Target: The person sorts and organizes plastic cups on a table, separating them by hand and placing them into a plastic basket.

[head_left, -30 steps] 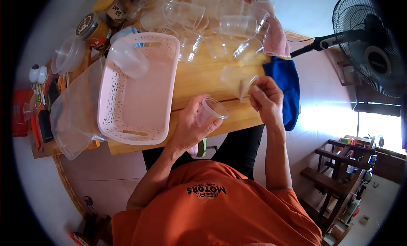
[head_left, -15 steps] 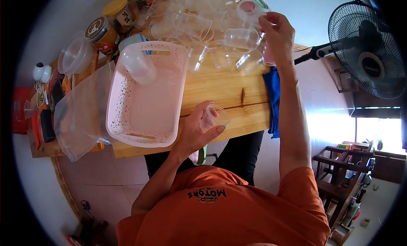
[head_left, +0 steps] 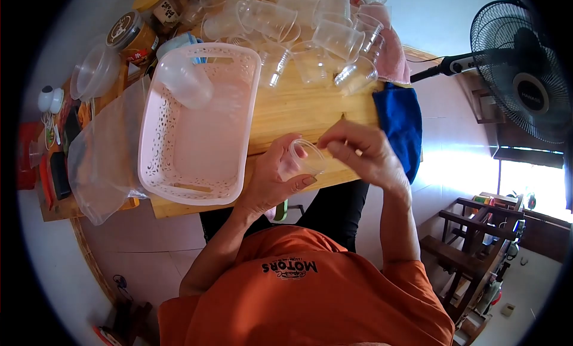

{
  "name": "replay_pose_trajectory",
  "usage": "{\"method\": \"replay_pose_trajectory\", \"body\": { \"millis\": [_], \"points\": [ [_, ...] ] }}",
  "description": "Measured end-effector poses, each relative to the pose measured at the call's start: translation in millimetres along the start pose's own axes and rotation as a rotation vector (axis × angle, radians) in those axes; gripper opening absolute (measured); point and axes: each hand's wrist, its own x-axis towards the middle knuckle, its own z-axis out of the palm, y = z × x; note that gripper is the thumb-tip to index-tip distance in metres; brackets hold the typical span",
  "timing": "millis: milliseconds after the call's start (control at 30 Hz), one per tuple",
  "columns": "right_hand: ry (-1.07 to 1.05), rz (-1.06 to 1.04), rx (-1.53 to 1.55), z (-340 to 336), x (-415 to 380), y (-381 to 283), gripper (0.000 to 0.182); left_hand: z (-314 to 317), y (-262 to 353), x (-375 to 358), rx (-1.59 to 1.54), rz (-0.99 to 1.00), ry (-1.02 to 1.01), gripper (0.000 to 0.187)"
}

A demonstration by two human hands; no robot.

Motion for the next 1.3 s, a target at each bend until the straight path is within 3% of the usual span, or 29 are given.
{"method": "replay_pose_trajectory", "body": {
  "millis": [33,100,200,300,467,767,1033,1233,1300],
  "points": [
    [-0.049,0.050,-0.011,4.7,-3.6,-4.7,0.010,0.9,-2.2,0.3,-0.009,0.029,0.008,0.078],
    [-0.042,-0.128,0.003,19.4,-6.2,8.7,0.009,2.3,-6.5,0.9,-0.019,0.047,0.013,0.078],
    [-0.055,-0.221,-0.054,24.5,-9.8,10.4,0.008,6.3,-12.2,1.0,-0.039,0.104,0.062,0.076],
    [-0.038,-0.183,-0.041,26.0,-12.4,7.1,0.010,2.8,-0.8,1.4,0.213,0.124,0.029,0.075],
    [-0.074,-0.138,-0.088,26.5,-17.5,11.8,0.005,5.2,-4.6,2.6,0.246,0.189,0.022,0.074],
    [0.076,-0.201,-0.170,29.3,-18.5,5.6,0.003,5.5,1.9,4.7,0.175,0.142,0.017,0.072],
    [0.402,-0.033,-0.198,-2.9,-16.0,-6.5,0.005,3.5,13.9,0.4,0.209,-0.063,-0.028,0.076],
    [0.710,-0.057,-0.062,-30.6,24.0,-24.0,0.011,1.3,10.8,0.7,0.225,0.006,-0.034,0.072],
    [0.718,-0.098,-0.005,-40.0,49.7,-27.5,0.012,-0.3,10.6,0.3,0.230,0.007,-0.045,0.070]
  ]
}}
